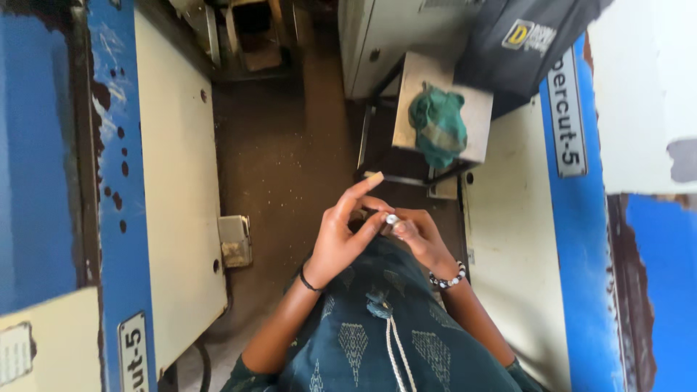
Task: The person opens a machine door, retrieves a metal rod, and places it into a measuring device. They then close the door and repeat the process with another rod, handling each item individually.
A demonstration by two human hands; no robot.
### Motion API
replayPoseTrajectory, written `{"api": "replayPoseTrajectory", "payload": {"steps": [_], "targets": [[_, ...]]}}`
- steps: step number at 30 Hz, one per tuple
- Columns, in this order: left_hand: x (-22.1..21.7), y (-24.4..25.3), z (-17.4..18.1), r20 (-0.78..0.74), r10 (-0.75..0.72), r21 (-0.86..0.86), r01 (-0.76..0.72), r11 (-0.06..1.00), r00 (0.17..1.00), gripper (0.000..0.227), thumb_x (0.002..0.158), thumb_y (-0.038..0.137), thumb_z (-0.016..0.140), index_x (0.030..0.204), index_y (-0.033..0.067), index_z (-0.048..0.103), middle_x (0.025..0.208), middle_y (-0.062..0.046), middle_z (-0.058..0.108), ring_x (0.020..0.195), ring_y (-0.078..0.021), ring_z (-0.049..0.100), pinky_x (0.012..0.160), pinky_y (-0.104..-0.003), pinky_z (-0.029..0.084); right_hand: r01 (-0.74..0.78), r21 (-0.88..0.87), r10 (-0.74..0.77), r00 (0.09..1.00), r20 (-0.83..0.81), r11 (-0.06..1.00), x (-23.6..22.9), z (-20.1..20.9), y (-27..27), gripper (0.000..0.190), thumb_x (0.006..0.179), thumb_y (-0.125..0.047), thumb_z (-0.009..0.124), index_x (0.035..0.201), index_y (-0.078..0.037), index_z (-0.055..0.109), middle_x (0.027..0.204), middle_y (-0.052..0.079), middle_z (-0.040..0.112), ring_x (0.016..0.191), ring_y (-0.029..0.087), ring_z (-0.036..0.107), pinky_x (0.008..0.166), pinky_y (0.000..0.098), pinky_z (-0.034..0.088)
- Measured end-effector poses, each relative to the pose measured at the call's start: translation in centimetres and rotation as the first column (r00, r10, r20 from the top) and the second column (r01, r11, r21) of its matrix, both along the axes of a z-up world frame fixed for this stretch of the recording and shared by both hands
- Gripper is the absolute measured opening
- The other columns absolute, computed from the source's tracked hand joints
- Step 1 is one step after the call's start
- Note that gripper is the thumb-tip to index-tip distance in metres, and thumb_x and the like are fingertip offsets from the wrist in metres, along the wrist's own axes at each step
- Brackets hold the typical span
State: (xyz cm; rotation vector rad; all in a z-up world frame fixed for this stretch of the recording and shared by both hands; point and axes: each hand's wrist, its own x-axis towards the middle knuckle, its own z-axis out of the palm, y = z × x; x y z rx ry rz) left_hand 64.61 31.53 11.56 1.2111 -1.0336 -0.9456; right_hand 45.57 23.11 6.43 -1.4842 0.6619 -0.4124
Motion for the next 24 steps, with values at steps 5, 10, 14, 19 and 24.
{"api": "replayPoseTrajectory", "payload": {"steps": [5, 10, 14, 19, 24], "targets": [[1.8, -9.8, 0.8, 0.076, 0.047, 0.007, -0.047, 0.999, 0.996, 0.053, 0.097, 0.003, 0.067, 0.147, 0.0054, 0.050, 0.102, -0.007, 0.077, 0.089, -0.0149, 0.075, 0.081, -0.030, 0.060, -0.067, -0.280, 0.045, 0.995, -0.087, 0.958, 1.6, 2.7, -8.9, 0.042, 0.101, -0.038, 0.058, 0.104, 0.002, 0.071, 0.091, 0.007, 0.073, 0.083, 0.015, 0.068, 0.077, 0.0271, 0.052], [3.3, -18.0, 0.3, 0.261, 0.136, 0.022, -0.147, 0.989, 0.956, 0.056, 0.093, 0.005, 0.070, 0.146, 0.0068, 0.051, 0.106, -0.008, 0.076, 0.080, -0.0184, 0.068, 0.075, -0.030, 0.055, -0.016, -0.340, -0.077, 0.963, -0.257, 0.940, 2.7, 2.9, -15.5, 0.024, 0.100, -0.022, 0.061, 0.107, 0.000, 0.068, 0.083, 0.011, 0.068, 0.073, 0.017, 0.066, 0.068, 0.0287, 0.050], [5.0, -22.5, -0.6, 0.252, 0.129, -0.044, -0.122, 0.992, 0.959, 0.058, 0.095, 0.006, 0.071, 0.149, 0.0075, 0.049, 0.113, -0.010, 0.073, 0.103, -0.0194, 0.070, 0.090, -0.032, 0.055, -0.007, -0.362, -0.132, 0.925, -0.357, 0.932, 3.8, 2.6, -19.3, 0.022, 0.099, -0.019, 0.064, 0.108, 0.001, 0.067, 0.078, 0.014, 0.061, 0.066, 0.022, 0.054, 0.063, 0.0338, 0.047], [8.6, -27.6, -2.6, 0.240, 0.084, 0.059, -0.100, 0.993, 0.967, 0.061, 0.093, 0.010, 0.072, 0.149, 0.0076, 0.048, 0.118, -0.011, 0.071, 0.111, -0.0215, 0.068, 0.092, -0.034, 0.053, -0.029, -0.437, -0.106, 0.954, -0.282, 0.899, 6.6, 2.0, -22.8, 0.024, 0.096, -0.017, 0.067, 0.111, 0.002, 0.064, 0.085, 0.011, 0.064, 0.068, 0.016, 0.058, 0.062, 0.0320, 0.047], [14.0, -35.5, -5.6, 0.374, 0.162, 0.082, -0.206, 0.975, 0.913, 0.074, 0.091, 0.017, 0.076, 0.153, 0.0070, 0.037, 0.134, -0.020, 0.057, 0.111, -0.0320, 0.065, 0.094, -0.039, 0.055, 0.000, -0.180, -0.018, 0.995, -0.099, 0.984, 9.3, -0.6, -26.8, 0.025, 0.100, -0.014, 0.064, 0.120, 0.000, 0.068, 0.088, 0.011, 0.067, 0.075, 0.017, 0.061, 0.068, 0.0295, 0.049]]}}
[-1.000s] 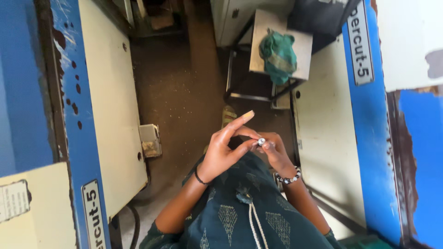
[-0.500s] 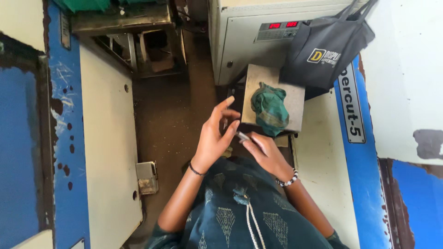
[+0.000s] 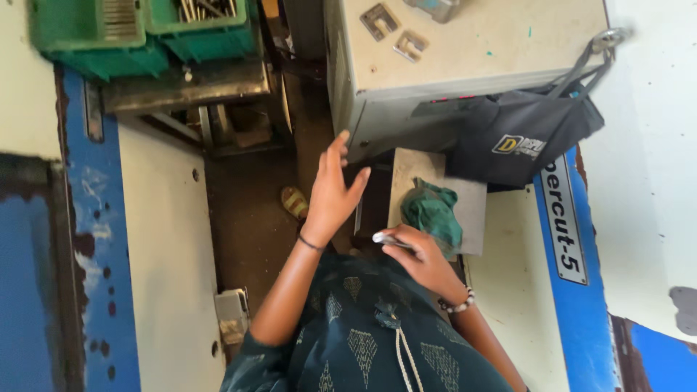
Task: The person opens a machine door, retrieves a metal rod, and places it into a measuring device. They then close the door and repeat the process with another rod, handling each item individually.
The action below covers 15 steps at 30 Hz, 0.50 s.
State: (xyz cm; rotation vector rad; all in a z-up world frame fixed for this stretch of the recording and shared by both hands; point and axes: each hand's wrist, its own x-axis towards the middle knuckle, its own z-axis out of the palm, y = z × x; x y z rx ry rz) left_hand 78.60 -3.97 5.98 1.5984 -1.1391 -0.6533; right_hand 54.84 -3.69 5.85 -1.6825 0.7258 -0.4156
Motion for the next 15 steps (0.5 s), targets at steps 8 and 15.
{"api": "replayPoseTrajectory", "payload": {"steps": [8, 15], "targets": [[8.6, -21.4, -3.1, 0.087, 0.127, -0.161, -0.112, 0.981, 0.988, 0.103, 0.085, 0.024, 0.085, 0.159, 0.0058, 0.016, 0.150, -0.032, 0.038, 0.136, -0.0492, 0.043, 0.112, -0.053, 0.042, -0.113, -0.361, -0.210, 0.642, -0.737, 0.926, 10.4, -8.7, -8.9, 0.023, 0.100, -0.032, 0.064, 0.106, -0.010, 0.069, 0.079, 0.016, 0.069, 0.074, 0.034, 0.066, 0.064, 0.0435, 0.049], [9.5, -31.1, -7.2, -0.010, 0.095, -0.008, -0.095, 0.995, 0.995, 0.107, 0.077, 0.020, 0.088, 0.158, 0.0078, 0.019, 0.152, -0.035, 0.031, 0.140, -0.0534, 0.034, 0.113, -0.058, 0.033, 0.478, 0.048, -0.452, 0.855, -0.254, 0.877, 13.9, -6.3, -13.1, 0.018, 0.105, -0.015, 0.059, 0.120, -0.003, 0.062, 0.087, 0.020, 0.065, 0.079, 0.029, 0.063, 0.072, 0.0391, 0.050]]}}
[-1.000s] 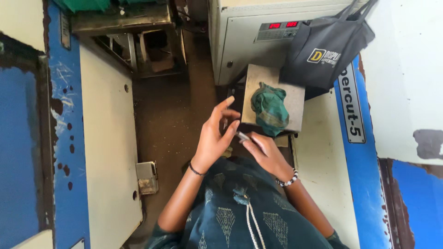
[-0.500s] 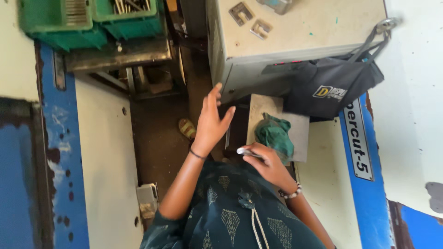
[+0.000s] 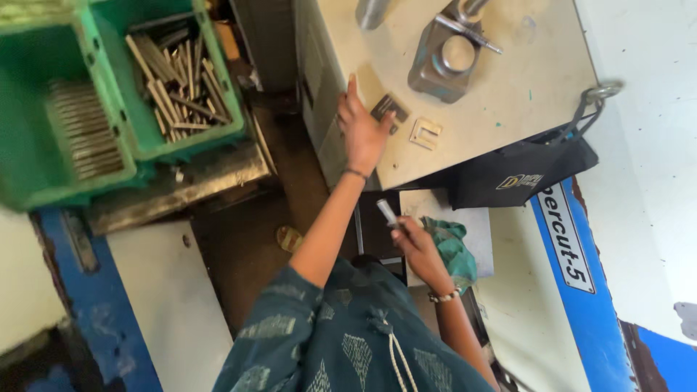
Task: The person opens a machine door, retrieves a metal rod, and places it into a measuring device. They then close the door and repeat the process with another rod, handling each item individually.
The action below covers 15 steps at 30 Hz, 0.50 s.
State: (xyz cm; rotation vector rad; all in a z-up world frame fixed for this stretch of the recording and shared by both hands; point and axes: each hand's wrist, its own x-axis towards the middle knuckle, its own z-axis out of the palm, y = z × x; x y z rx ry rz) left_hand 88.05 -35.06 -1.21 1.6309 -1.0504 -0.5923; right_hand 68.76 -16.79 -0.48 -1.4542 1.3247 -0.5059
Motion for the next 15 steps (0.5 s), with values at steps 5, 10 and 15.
{"api": "replayPoseTrajectory", "payload": {"steps": [5, 10, 15], "targets": [[1.4, 1.2, -2.3, -0.122, -0.054, -0.234, 0.024, 0.972, 0.991, 0.091, 0.088, 0.009, 0.080, 0.159, 0.0050, 0.024, 0.152, -0.027, 0.044, 0.141, -0.0383, 0.047, 0.119, -0.046, 0.039, 0.048, -0.181, 0.003, 0.963, 0.271, 0.982, 0.3, 6.1, -4.2, 0.017, 0.108, -0.006, 0.049, 0.125, -0.001, 0.050, 0.125, 0.018, 0.070, 0.121, 0.024, 0.066, 0.102, 0.0343, 0.049], [4.7, 1.9, -0.5, -0.363, -0.082, 0.102, 0.127, 0.987, 0.928, 0.080, 0.083, 0.005, 0.081, 0.151, 0.0064, 0.039, 0.108, -0.013, 0.067, 0.087, -0.0220, 0.068, 0.077, -0.032, 0.059, 0.164, -0.307, -0.115, 0.978, 0.173, 0.937, -0.2, 11.0, -11.8, 0.016, 0.107, 0.002, 0.051, 0.123, 0.000, 0.049, 0.121, 0.017, 0.071, 0.119, 0.022, 0.069, 0.103, 0.0325, 0.055], [5.6, 2.3, 1.7, -0.325, -0.056, 0.176, 0.119, 0.977, 0.944, 0.067, 0.086, 0.004, 0.080, 0.144, 0.0067, 0.048, 0.091, -0.005, 0.067, 0.074, -0.0135, 0.067, 0.067, -0.029, 0.057, 0.242, -0.479, -0.143, 0.962, 0.235, 0.844, 0.7, 13.0, -21.0, 0.017, 0.110, 0.005, 0.050, 0.126, 0.001, 0.048, 0.120, 0.016, 0.073, 0.113, 0.019, 0.069, 0.101, 0.0307, 0.055]]}}
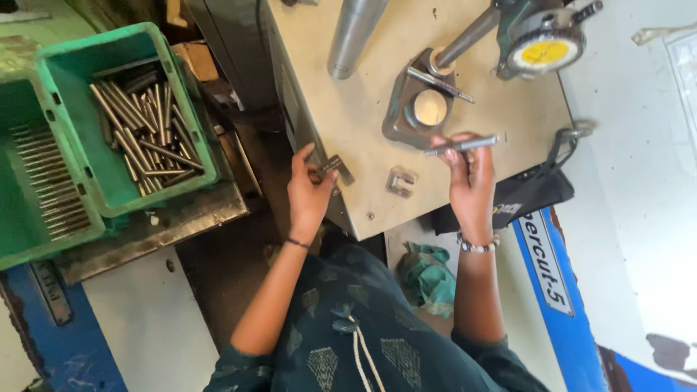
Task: The person opens a machine door, retrieves a metal rod, and places it into a measuring device. They then close the door and repeat the process with another rod, handling each item individually.
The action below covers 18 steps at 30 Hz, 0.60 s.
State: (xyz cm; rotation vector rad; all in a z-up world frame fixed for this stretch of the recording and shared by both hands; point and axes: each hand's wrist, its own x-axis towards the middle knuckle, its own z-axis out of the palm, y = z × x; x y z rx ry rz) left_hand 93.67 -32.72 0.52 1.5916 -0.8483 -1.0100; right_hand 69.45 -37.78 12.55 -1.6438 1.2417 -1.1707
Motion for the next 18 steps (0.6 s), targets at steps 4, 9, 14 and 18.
{"api": "replayPoseTrajectory", "payload": {"steps": [4, 9, 14, 18], "targets": [[-1.2, 1.2, 0.1, -0.099, 0.032, -0.008, -0.032, 0.999, 0.995, 0.063, 0.088, 0.002, 0.079, 0.143, 0.0053, 0.050, 0.091, -0.006, 0.066, 0.076, -0.0101, 0.064, 0.069, -0.027, 0.055, -0.039, -0.149, 0.020, 0.991, -0.129, 0.988, 0.5, 0.4, -3.9, 0.015, 0.111, 0.006, 0.053, 0.125, 0.001, 0.050, 0.118, 0.018, 0.074, 0.114, 0.019, 0.071, 0.101, 0.0313, 0.055], [-1.5, 1.7, -0.7, -0.255, 0.047, -0.055, -0.064, 0.996, 0.966, 0.062, 0.090, -0.002, 0.075, 0.144, 0.0050, 0.046, 0.096, -0.004, 0.066, 0.083, -0.0085, 0.067, 0.074, -0.024, 0.057, -0.044, -0.118, 0.012, 0.965, -0.262, 0.992, 0.6, 0.4, -5.2, 0.020, 0.107, 0.005, 0.060, 0.123, -0.001, 0.051, 0.116, 0.016, 0.077, 0.107, 0.018, 0.074, 0.090, 0.0288, 0.056], [0.1, 1.7, -0.2, -0.256, 0.023, 0.007, -0.021, 1.000, 0.967, 0.066, 0.086, -0.005, 0.077, 0.144, 0.0037, 0.046, 0.095, -0.007, 0.067, 0.082, -0.0108, 0.067, 0.074, -0.025, 0.057, -0.012, -0.075, -0.006, 0.971, -0.239, 0.997, 0.9, 0.1, -5.5, 0.022, 0.101, 0.007, 0.064, 0.119, -0.001, 0.053, 0.111, 0.014, 0.077, 0.108, 0.019, 0.076, 0.091, 0.0279, 0.059], [1.4, 0.8, 0.9, -0.304, 0.010, 0.038, 0.002, 0.999, 0.953, 0.067, 0.086, -0.005, 0.075, 0.146, 0.0045, 0.045, 0.098, -0.008, 0.069, 0.087, -0.0129, 0.071, 0.077, -0.025, 0.059, 0.084, -0.043, -0.092, 0.971, -0.222, 0.996, 1.4, -0.1, -6.1, 0.022, 0.098, 0.009, 0.065, 0.116, 0.001, 0.056, 0.107, 0.014, 0.078, 0.107, 0.019, 0.077, 0.090, 0.0280, 0.060]]}}
